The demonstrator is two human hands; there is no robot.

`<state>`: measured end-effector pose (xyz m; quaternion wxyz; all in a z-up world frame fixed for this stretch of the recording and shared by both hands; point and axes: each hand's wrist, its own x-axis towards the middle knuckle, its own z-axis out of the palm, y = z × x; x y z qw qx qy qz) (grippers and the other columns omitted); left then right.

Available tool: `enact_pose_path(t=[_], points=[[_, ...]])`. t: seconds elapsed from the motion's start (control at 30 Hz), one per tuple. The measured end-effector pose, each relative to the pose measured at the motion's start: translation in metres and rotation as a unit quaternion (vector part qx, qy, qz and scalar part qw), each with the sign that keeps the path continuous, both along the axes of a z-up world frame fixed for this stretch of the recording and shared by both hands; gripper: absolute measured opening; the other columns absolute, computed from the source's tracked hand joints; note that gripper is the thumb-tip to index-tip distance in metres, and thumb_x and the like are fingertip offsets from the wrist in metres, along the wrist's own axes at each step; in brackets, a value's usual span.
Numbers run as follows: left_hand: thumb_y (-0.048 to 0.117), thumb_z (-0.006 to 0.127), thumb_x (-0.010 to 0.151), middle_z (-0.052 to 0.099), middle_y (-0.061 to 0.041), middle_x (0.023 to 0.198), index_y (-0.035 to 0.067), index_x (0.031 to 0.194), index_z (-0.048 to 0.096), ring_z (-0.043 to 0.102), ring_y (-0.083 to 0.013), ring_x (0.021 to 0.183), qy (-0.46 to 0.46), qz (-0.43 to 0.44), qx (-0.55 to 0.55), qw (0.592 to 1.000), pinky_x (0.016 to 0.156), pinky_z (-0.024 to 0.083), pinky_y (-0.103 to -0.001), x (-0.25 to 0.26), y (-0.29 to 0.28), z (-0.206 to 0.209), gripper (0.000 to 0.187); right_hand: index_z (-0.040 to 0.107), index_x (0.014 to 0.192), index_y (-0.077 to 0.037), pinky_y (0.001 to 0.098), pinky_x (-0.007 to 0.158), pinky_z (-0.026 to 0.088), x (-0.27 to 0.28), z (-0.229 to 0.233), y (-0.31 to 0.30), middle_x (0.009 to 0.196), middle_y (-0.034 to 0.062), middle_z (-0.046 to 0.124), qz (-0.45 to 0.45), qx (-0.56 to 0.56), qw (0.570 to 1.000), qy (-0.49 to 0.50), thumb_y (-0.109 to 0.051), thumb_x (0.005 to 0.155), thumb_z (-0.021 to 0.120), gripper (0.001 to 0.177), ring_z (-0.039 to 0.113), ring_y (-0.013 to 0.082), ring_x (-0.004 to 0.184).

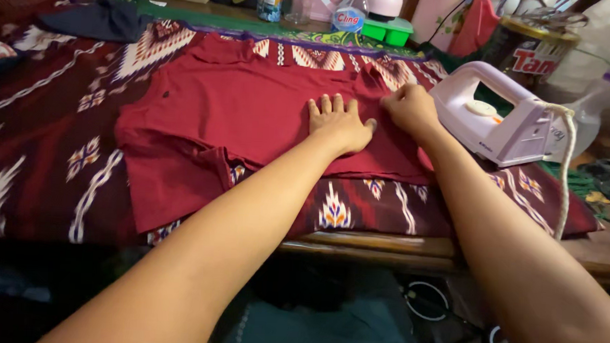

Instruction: The person irons a red shirt on a patterned ironing board. They repeatedly smooth and press the fabric with an electric iron, adjusting the shirt's position to cover different areas.

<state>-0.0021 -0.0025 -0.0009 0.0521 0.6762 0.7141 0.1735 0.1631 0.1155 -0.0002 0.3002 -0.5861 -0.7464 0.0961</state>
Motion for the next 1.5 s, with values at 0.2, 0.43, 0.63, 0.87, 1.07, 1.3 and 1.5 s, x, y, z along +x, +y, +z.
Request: enact_pose_path(t=[0.2,0.43,0.63,0.87,1.07,1.3,1.5], points=[[0.06,0.041,0.097,0.019,-0.02,0.168,0.01,0.158,0.03,0.012,-0.0419,0.156,-0.003,-0.002,-0.006,1.0,0.123,0.003,-0.062,-0.002,-0.003,0.004,0.08,0.055,0.128,-0.01,0.0308,0.067,0.051,0.007,0.019,-0.022,0.091,0.0039,0.066,0.105,-0.135,0.953,0.249,-0.021,0.084,0.084,0.055,0.063,0.0133,0.08],[0.061,0.039,0.097,0.018,-0.021,0.167,0.008,0.158,0.028,0.011,-0.0422,0.155,-0.003,-0.005,-0.007,1.0,0.122,0.002,-0.063,0.0,-0.001,0.004,0.081,0.056,0.132,-0.012,0.0296,0.06,0.05,0.016,0.039,-0.05,0.087,0.0038,0.063,0.155,-0.171,0.942,0.245,-0.004,0.076,0.081,0.062,0.061,0.0129,0.073],[0.062,0.039,0.097,0.022,-0.022,0.166,0.007,0.158,0.029,0.014,-0.0426,0.155,-0.006,-0.006,0.004,1.0,0.122,0.004,-0.063,-0.001,-0.002,0.003,0.083,0.062,0.123,-0.008,0.029,0.066,0.051,0.025,0.037,-0.048,0.091,0.0048,0.064,0.085,-0.057,0.991,0.087,-0.005,0.077,0.092,0.056,0.062,0.0145,0.08],[0.059,0.045,0.094,0.031,-0.022,0.161,0.007,0.154,0.035,0.021,-0.0436,0.151,-0.027,-0.03,0.066,0.997,0.12,0.009,-0.064,-0.002,-0.001,0.0,0.08,0.063,0.125,0.0,0.0316,0.063,0.052,0.035,0.036,-0.042,0.085,0.0076,0.064,0.141,-0.022,0.961,0.238,-0.005,0.083,0.078,0.045,0.064,0.0156,0.075],[0.057,0.047,0.096,0.035,-0.021,0.16,0.008,0.154,0.035,0.027,-0.0414,0.15,-0.01,-0.044,0.044,0.998,0.122,0.012,-0.064,-0.002,0.003,-0.001,0.076,0.077,0.098,0.003,0.034,0.066,0.054,0.05,0.068,-0.064,0.087,0.014,0.074,-0.003,-0.218,0.972,-0.092,-0.036,0.098,0.069,0.039,0.067,0.0208,0.071],[0.045,0.054,0.094,0.046,-0.012,0.155,0.024,0.15,0.041,0.039,-0.0359,0.146,-0.037,-0.153,0.171,0.973,0.118,0.028,-0.058,0.004,-0.002,0.005,0.061,0.075,0.09,0.001,0.031,0.058,0.046,0.051,0.05,-0.101,0.079,0.0091,0.068,0.092,-0.131,0.986,0.042,-0.03,0.083,0.084,0.033,0.059,0.0137,0.065],[0.046,0.058,0.089,0.045,-0.006,0.155,0.029,0.147,0.043,0.04,-0.0336,0.143,-0.049,-0.205,0.104,0.972,0.114,0.03,-0.056,0.009,-0.008,0.004,0.063,0.07,0.094,-0.011,0.0288,0.055,0.044,0.053,0.066,-0.134,0.075,0.0013,0.067,0.103,-0.19,0.968,0.125,-0.036,0.08,0.081,0.031,0.059,0.0125,0.063]])
